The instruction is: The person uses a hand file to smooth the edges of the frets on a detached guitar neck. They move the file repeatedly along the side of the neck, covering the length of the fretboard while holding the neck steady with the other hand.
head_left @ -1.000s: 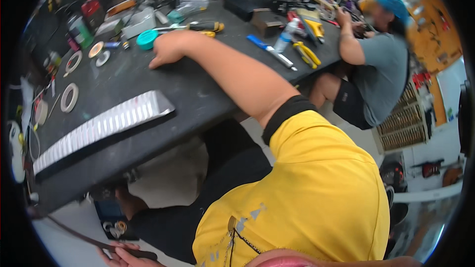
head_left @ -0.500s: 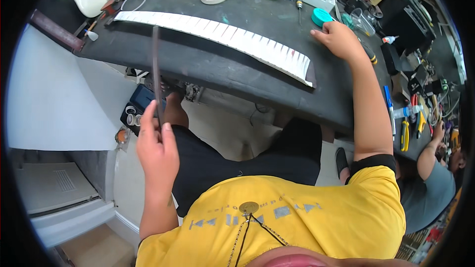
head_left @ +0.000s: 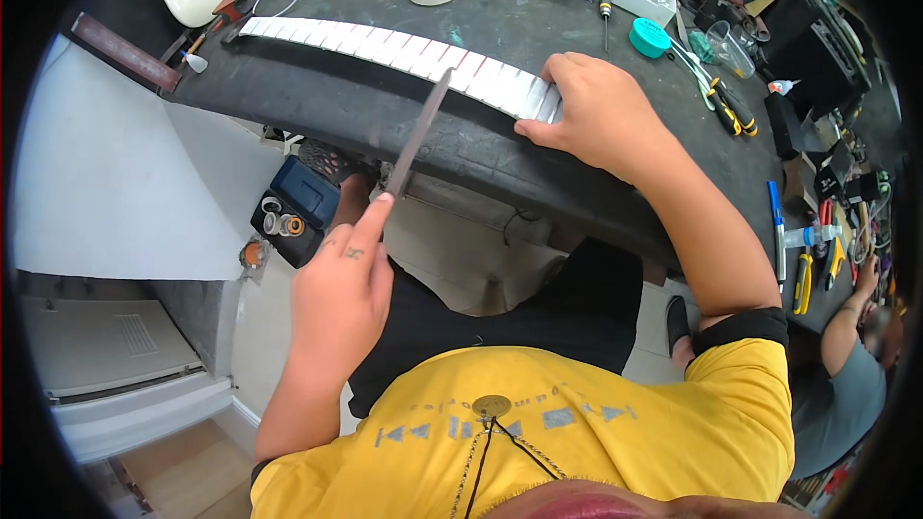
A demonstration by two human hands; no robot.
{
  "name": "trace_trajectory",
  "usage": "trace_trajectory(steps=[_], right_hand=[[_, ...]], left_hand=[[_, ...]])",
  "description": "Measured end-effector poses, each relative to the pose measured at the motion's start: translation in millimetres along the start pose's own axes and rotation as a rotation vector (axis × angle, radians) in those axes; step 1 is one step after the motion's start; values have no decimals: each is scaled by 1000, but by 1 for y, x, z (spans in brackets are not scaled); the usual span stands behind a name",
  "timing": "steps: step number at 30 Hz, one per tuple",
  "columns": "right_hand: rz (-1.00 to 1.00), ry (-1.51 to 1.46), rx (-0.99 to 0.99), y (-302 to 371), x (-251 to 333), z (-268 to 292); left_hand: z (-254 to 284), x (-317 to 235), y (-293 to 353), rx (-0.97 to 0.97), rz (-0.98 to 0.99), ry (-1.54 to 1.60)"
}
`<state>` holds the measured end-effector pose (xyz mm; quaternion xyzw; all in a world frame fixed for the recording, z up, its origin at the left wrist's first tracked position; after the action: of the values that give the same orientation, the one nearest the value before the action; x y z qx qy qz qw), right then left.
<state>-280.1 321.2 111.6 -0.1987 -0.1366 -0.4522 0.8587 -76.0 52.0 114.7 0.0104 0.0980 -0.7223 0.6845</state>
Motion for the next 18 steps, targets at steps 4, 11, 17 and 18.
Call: trace_trajectory(steps=[4,11,17,18], right_hand=[[-136,32,141,18,-2,16],[11,-16,-33,4,-3,3],[-133,162,245,-19,7,4],[-133,152,240,-17,7,6]], left_hand=[[9,6,13,-222,-50,101],[2,-28,4,24,-83,21],[-9,-40,17,0,-193,-134],[-10,-41,18,16,-160,-128]])
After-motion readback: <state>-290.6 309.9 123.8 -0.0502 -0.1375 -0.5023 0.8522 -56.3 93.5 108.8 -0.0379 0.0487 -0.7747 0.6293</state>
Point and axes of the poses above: each hand's wrist, its own y-axis away from the middle knuckle, its own z-axis out of the back of the hand, x = y × z, the point moved 5 cm from there along -y, towards the middle knuckle, and after that the axes turned 11 degrees about -y, right-handed, at the moved point
